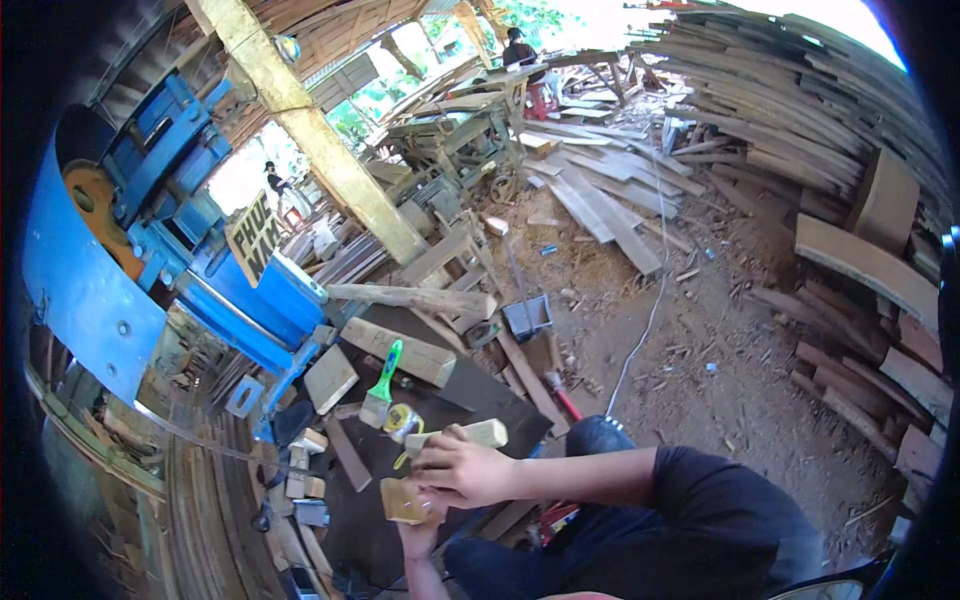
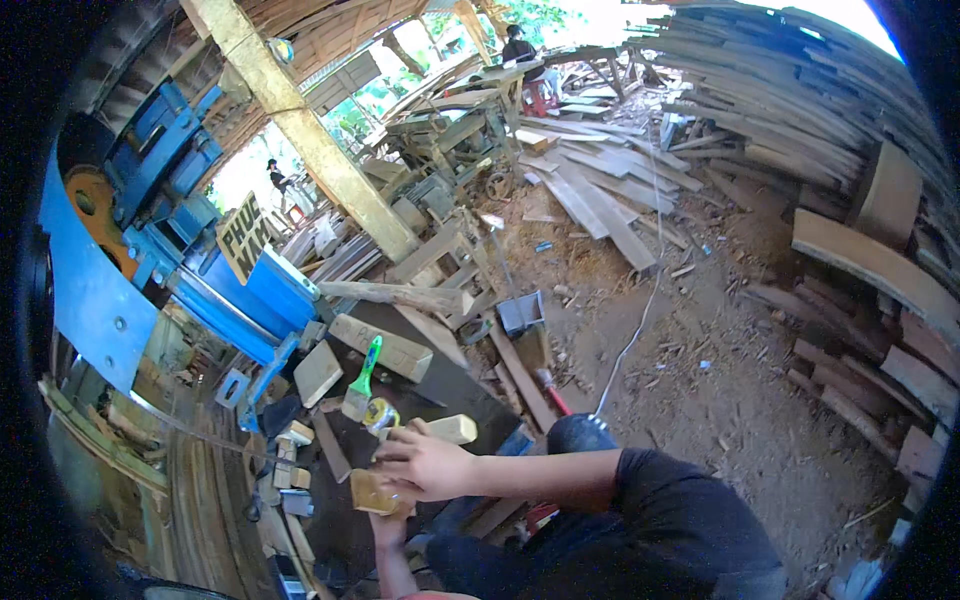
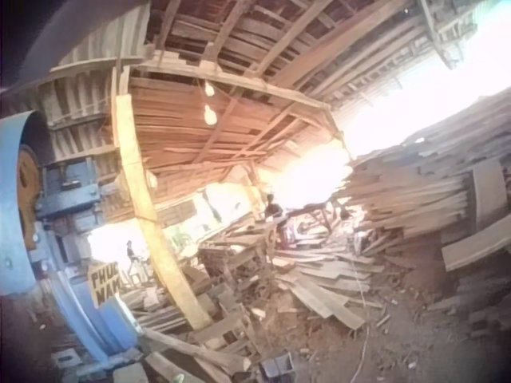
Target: Manually carving and assembling small wooden furniture components using a chisel and mallet.
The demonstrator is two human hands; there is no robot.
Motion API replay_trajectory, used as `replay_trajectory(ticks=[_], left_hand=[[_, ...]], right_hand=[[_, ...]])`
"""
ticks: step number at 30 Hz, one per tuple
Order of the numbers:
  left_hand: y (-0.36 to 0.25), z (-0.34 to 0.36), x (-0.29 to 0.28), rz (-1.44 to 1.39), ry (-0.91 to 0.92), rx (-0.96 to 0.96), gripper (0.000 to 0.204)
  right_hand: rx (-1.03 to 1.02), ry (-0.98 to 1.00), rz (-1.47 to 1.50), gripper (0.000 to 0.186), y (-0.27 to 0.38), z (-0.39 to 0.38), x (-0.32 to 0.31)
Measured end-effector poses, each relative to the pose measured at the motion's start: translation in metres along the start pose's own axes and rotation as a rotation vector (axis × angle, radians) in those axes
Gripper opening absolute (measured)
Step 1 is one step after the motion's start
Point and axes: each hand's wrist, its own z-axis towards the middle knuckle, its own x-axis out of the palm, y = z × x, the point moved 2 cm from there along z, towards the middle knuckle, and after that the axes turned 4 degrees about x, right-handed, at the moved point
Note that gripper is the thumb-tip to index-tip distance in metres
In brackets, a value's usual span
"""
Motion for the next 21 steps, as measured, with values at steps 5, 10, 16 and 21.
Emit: replay_trajectory(ticks=[5,10,16,21], left_hand=[[0.006,0.009,0.010,0.198,0.023,0.134,0.058],[-0.019,0.007,0.029,0.408,0.105,0.297,0.052],[0.011,0.005,0.005,0.362,0.107,0.313,0.050],[-0.015,0.008,0.038,0.294,0.078,0.173,0.051]], right_hand=[[-0.031,0.141,0.088,0.022,0.008,0.001,0.036],[0.129,0.134,0.298,0.022,0.016,0.017,0.035],[0.923,0.428,0.934,0.047,0.020,0.000,0.068],[0.619,0.356,0.510,0.052,0.030,0.006,0.051]])
